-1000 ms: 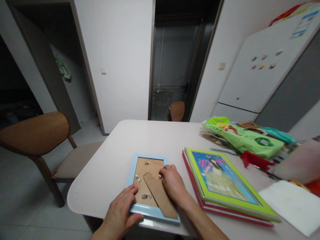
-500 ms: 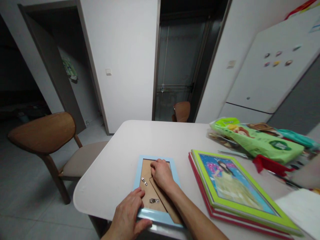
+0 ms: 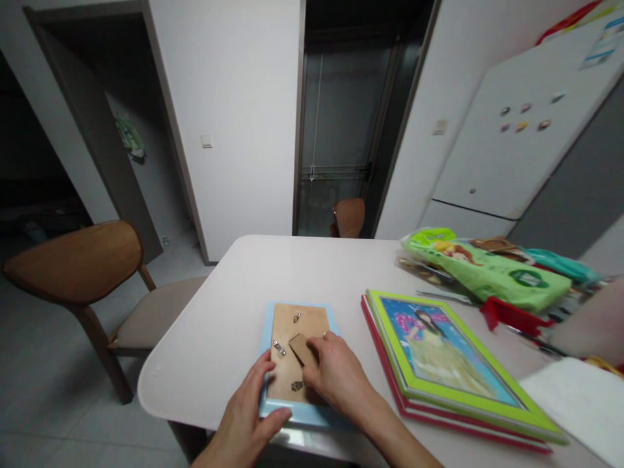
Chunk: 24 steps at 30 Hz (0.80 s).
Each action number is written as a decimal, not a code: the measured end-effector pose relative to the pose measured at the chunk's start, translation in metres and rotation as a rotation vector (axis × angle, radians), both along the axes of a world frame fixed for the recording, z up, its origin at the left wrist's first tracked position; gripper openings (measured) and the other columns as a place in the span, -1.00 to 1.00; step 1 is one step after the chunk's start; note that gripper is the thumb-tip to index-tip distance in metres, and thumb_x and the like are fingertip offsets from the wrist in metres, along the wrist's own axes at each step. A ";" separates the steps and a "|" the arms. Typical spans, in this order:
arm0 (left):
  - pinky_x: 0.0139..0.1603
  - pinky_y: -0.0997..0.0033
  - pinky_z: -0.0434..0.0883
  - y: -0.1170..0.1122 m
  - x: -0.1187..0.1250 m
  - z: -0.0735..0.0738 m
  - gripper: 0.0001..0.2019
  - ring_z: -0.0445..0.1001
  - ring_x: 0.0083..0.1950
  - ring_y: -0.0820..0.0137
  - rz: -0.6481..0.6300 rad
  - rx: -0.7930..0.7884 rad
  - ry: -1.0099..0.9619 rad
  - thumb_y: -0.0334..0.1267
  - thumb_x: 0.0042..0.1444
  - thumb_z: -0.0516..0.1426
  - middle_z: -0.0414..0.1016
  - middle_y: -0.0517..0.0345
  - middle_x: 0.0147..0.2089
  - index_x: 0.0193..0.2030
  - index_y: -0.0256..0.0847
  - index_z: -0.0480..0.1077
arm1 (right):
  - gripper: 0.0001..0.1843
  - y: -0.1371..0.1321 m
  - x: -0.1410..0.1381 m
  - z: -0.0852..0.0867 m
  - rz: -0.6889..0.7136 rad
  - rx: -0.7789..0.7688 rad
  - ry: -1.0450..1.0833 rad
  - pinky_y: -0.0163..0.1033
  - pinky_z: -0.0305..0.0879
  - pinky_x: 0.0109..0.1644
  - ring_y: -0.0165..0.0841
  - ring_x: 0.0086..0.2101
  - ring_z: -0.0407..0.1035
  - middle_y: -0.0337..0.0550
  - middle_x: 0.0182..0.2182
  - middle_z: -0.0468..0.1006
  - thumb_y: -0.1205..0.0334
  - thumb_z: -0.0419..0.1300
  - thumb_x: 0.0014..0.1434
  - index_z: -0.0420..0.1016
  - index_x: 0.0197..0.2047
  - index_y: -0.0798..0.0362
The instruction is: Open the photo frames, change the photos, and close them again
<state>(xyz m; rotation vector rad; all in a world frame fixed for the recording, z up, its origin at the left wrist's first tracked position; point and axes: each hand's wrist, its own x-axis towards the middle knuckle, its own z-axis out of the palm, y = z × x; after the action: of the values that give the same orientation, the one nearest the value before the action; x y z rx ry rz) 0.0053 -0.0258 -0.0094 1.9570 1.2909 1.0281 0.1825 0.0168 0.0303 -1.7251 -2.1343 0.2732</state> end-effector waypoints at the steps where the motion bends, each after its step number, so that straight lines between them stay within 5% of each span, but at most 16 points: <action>1: 0.10 0.18 0.14 0.003 0.002 0.006 -0.50 0.16 0.12 0.20 0.024 -0.041 -0.097 -0.33 -0.11 0.12 0.14 -0.14 0.14 0.02 -0.29 0.12 | -0.68 0.000 -0.002 0.007 -0.005 0.006 -0.011 -0.31 0.16 -0.27 -0.32 -0.35 0.30 -0.09 -0.39 0.42 0.28 0.04 -0.15 0.45 -0.27 0.09; 6: -0.27 0.40 0.38 0.025 0.002 0.029 -0.58 0.45 -0.23 0.34 0.066 -0.267 -0.668 -0.27 -0.02 0.04 0.44 0.05 -0.19 0.00 -0.22 0.05 | -0.65 -0.007 -0.020 0.037 0.066 0.060 0.061 -0.29 0.18 -0.22 -0.31 -0.31 0.29 -0.08 -0.35 0.40 0.23 0.07 -0.12 0.43 -0.21 0.07; 9: -0.48 0.48 0.36 0.036 -0.023 0.029 -0.53 0.46 -0.45 0.38 0.148 -0.377 -0.769 -0.20 -0.09 0.09 0.46 0.20 -0.41 -0.02 -0.21 0.06 | -0.62 -0.008 -0.015 0.032 0.083 0.074 0.151 -0.28 0.20 -0.21 -0.33 -0.30 0.31 -0.08 -0.31 0.41 0.15 0.02 -0.03 0.36 -0.12 0.08; 14: -0.51 0.51 0.32 0.039 -0.087 0.012 -0.55 0.42 -0.52 0.43 0.320 -0.357 -0.535 -0.19 -0.10 0.05 0.39 0.30 -0.53 -0.04 -0.21 0.06 | -0.53 0.004 0.025 -0.014 -0.179 0.048 -0.012 -0.16 0.18 -0.14 -0.21 -0.26 0.32 0.13 -0.25 0.41 0.18 -0.03 -0.01 0.29 -0.05 0.26; 17: -0.53 0.49 0.31 0.038 -0.111 0.005 -0.59 0.41 -0.54 0.41 0.370 -0.339 -0.396 -0.20 -0.10 0.04 0.36 0.31 -0.56 -0.07 -0.23 0.11 | -0.48 0.011 0.038 -0.033 -0.210 -0.019 -0.067 -0.14 0.16 -0.13 -0.16 -0.22 0.31 0.19 -0.22 0.41 0.23 -0.03 -0.04 0.23 -0.01 0.33; 20: -0.41 0.36 0.35 0.041 -0.121 0.006 -0.62 0.43 -0.44 0.31 0.404 -0.288 -0.291 -0.23 -0.17 0.08 0.36 0.27 -0.54 -0.14 -0.23 0.20 | -0.43 0.014 0.040 -0.031 -0.250 -0.063 0.014 -0.16 0.17 -0.14 -0.17 -0.23 0.33 0.18 -0.24 0.42 0.30 -0.03 -0.10 0.19 0.02 0.36; 24: 0.05 0.17 0.12 0.043 -0.102 0.016 -0.62 0.22 0.04 0.18 0.460 -0.108 -0.180 -0.32 -0.24 0.11 0.32 0.08 -0.09 -0.17 -0.18 0.27 | -0.36 0.008 0.035 -0.008 -0.346 -0.272 0.545 -0.22 0.24 -0.37 -0.28 -0.46 0.38 -0.04 -0.45 0.47 0.27 -0.03 -0.11 0.06 0.09 0.26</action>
<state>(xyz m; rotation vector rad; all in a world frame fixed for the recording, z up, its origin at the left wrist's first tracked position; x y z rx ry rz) -0.0971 0.0170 0.0064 1.4792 1.6938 1.2844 0.2177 0.0251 0.0225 -1.8562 -1.4368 0.8539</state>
